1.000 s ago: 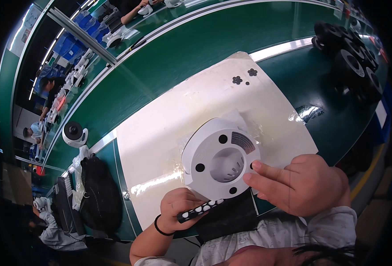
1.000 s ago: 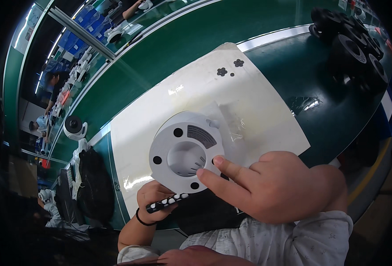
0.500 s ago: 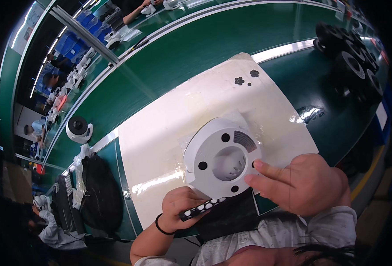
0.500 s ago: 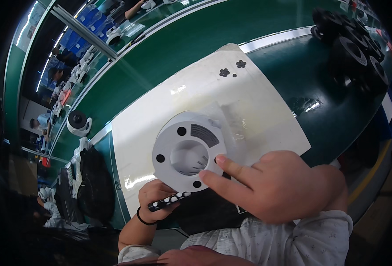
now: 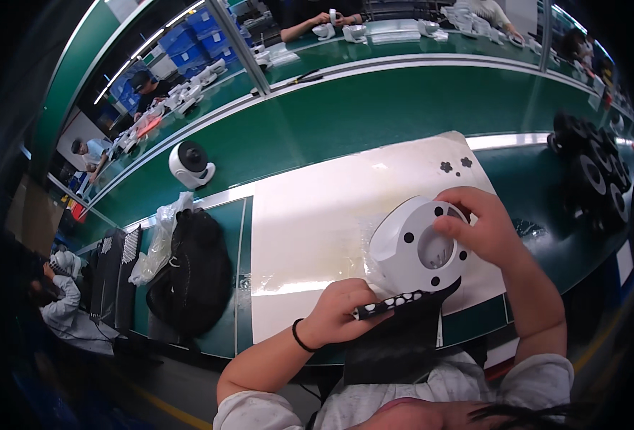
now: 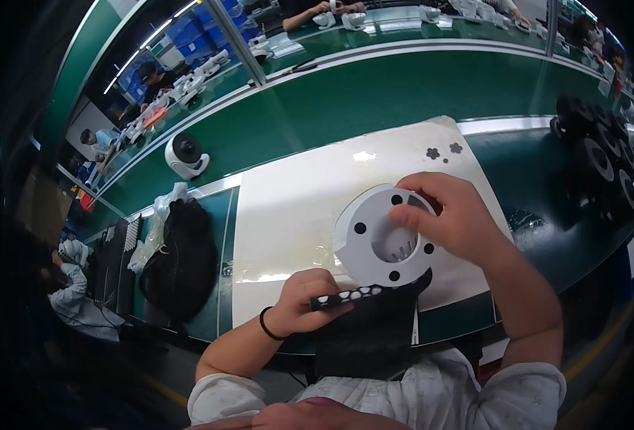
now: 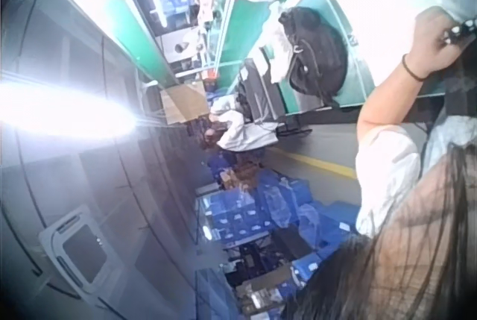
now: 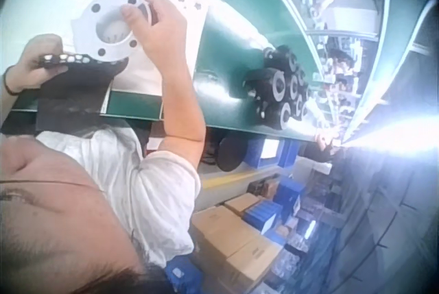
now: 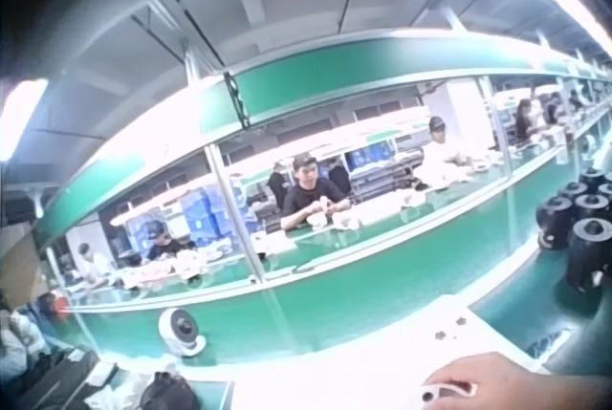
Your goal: The person applies small adhesive pads from a sheet onto the base of camera housings and places the finished parts onto the conveyor belt.
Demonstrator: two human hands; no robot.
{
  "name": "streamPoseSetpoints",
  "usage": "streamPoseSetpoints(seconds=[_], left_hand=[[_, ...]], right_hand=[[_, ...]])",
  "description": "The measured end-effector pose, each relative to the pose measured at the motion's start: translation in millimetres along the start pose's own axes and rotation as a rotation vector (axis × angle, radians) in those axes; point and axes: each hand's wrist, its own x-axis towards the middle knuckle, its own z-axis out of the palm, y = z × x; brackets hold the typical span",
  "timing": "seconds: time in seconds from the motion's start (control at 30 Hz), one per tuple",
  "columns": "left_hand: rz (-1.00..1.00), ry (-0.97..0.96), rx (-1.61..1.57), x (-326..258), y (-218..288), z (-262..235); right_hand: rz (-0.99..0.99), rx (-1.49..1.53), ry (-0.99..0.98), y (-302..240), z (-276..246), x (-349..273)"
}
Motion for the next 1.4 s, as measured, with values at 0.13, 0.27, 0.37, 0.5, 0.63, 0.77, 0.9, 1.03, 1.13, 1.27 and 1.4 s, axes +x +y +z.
streamPoseSetpoints(seconds=[0.13, 0.27, 0.37, 0.5, 0.63, 0.77, 0.9, 1.03, 1.13, 1.27, 1.4], left_hand=[[-0.044, -0.004, 0.010, 1, 2, -1], [-0.050, -0.006, -0.003, 2, 4, -4], [-0.124, 0.010, -0.013, -4, 0, -10], [-0.145, 0.031, -0.042, 4, 2, -3], [-0.238, 0.037, -0.040, -1, 2, -8], [-0.241, 0.027, -0.038, 2, -2, -6], [-0.254, 0.055, -0.084, 2, -4, -6], [-0.289, 0.064, -0.083, 0, -4, -8], [-0.320, 0.076, -0.143, -1, -5, -9], [-0.297, 0.075, -0.152, 0, -6, -7], [-0.378, 0.083, -0.171, -4, -6, -9]], right_hand=[[0.021, -0.006, -0.233, -7, -7, 24], [-0.021, -0.158, -0.509, -23, -12, 56], [0.110, -0.079, -0.479, -25, -11, 79], [0.100, 0.415, -0.085, 41, -32, 115], [0.097, 0.452, 0.418, 88, 0, 160], [-0.459, -0.821, 0.846, 166, -1, 187], [-0.213, -0.952, 0.725, 169, -11, 185], [-0.200, -1.043, 0.599, 178, 8, 189], [-0.267, -1.082, 0.549, 184, 14, 186], [0.091, -0.869, 0.313, 198, 6, 177], [0.077, -0.860, 0.326, 201, 4, 171]])
